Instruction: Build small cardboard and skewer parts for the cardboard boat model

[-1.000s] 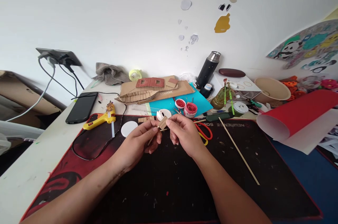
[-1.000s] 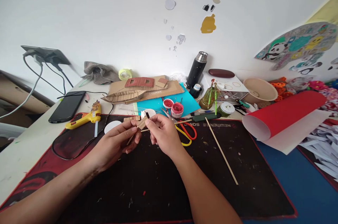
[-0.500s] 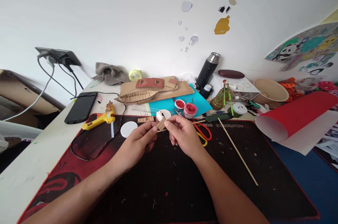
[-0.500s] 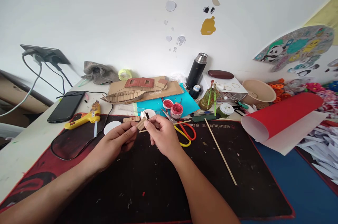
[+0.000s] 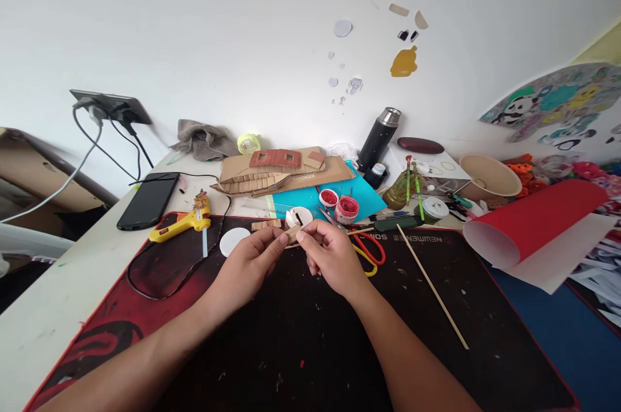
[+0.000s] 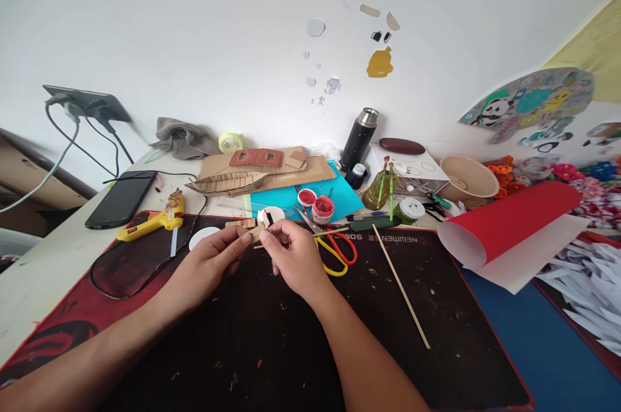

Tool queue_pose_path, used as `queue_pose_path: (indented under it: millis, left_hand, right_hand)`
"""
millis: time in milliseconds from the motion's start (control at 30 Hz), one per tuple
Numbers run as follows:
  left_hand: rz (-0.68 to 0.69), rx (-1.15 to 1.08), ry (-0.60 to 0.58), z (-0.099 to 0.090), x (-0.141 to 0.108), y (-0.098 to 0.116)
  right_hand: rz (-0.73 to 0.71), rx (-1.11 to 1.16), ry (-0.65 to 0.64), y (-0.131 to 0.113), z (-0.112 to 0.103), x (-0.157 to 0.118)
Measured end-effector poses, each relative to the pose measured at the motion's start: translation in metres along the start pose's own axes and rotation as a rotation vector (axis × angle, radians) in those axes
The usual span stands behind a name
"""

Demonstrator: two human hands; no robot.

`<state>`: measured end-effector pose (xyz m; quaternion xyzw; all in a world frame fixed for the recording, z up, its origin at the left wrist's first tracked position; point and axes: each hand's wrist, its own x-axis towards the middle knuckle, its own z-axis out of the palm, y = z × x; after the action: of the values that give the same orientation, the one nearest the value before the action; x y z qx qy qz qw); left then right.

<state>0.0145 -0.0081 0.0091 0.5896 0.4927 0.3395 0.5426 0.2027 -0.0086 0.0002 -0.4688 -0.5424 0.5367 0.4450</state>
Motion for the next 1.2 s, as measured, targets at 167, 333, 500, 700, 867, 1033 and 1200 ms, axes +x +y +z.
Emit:
queue_pose_path:
  millis: [167,333,500,700,867,1033,1200]
  left_hand:
    - [0.053,0.07,0.037,-0.0038,0.0018,-0.0001]
    - [0.05,0.108,0.016,-0.0042,0.0017,0.0005]
    - [0.08,0.145,-0.012,-0.0042,0.002,0.0033]
    - [0.106,0.143,-0.045,-0.0042,0.0026,0.0039]
    - [0.108,0.181,-0.05,-0.0057,0.0028,0.0018]
    - [0.118,0.217,-0.05,-0.0055,0.0006,0.0035]
    - [0.156,0.24,-0.029,-0.0045,-0.0006,0.0062]
  right_hand:
    - [0.034,0.029,-0.046,0.0005,-0.0041,0.0003]
    - [0.025,0.06,-0.015,0.0026,-0.0064,0.0017]
    - [0.003,-0.02,-0.022,0.002,-0.0051,0.0013]
    - [-0.072,-0.09,0.03,-0.0003,-0.0044,-0.0003]
    - [-0.023,-0.029,0.026,-0.0004,-0.0055,0.0015]
    - [-0.008,0.076,0.067,-0.0007,-0.0096,0.003]
    - [0.014,0.05,0.007,-0.0026,-0.0095,0.0015]
